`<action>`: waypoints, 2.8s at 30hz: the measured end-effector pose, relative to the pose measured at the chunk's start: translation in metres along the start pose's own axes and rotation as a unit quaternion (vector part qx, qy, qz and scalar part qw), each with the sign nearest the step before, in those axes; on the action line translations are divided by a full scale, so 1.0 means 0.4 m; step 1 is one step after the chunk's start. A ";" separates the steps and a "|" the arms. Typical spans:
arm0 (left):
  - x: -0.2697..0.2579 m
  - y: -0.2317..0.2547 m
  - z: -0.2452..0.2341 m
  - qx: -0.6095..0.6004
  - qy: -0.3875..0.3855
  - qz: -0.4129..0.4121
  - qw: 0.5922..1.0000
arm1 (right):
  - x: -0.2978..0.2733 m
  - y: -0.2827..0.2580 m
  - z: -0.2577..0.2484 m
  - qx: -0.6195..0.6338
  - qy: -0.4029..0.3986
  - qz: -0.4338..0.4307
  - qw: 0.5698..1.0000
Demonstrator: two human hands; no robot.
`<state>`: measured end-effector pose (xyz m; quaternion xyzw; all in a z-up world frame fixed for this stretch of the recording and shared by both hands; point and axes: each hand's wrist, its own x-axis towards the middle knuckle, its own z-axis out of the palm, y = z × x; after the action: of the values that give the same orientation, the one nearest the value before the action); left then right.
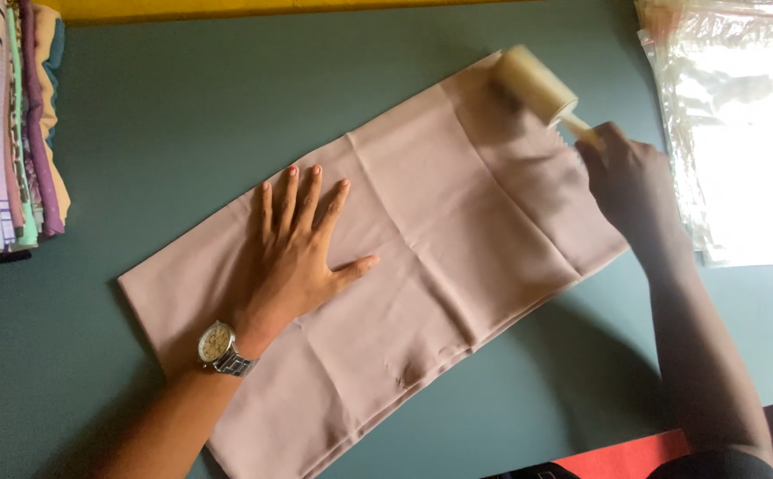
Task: The person uses a lint roller by hand to clean a pink piece of fabric on a desk, then folds the fabric into smaller rectangular shapes, repeating the cleaning action with the lint roller on the surfaces after each fold.
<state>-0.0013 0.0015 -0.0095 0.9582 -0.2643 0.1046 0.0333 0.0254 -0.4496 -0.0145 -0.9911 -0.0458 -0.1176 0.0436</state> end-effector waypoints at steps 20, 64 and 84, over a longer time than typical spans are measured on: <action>0.000 0.002 -0.010 0.032 0.021 0.011 0.999 | -0.111 -0.107 -0.003 -0.003 -0.144 -0.105 0.984; 0.006 0.003 -0.024 0.033 0.018 0.016 0.999 | -0.177 -0.055 -0.066 0.042 -0.199 0.046 0.978; -0.041 0.081 -0.031 -0.131 0.004 0.165 0.978 | -0.402 -0.134 -0.214 0.184 -0.311 0.166 0.917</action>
<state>-0.0337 -0.0167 -0.0007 0.8884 -0.4297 0.0775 0.1417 -0.1554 -0.4175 0.0344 -0.9455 0.0871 0.2165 0.2272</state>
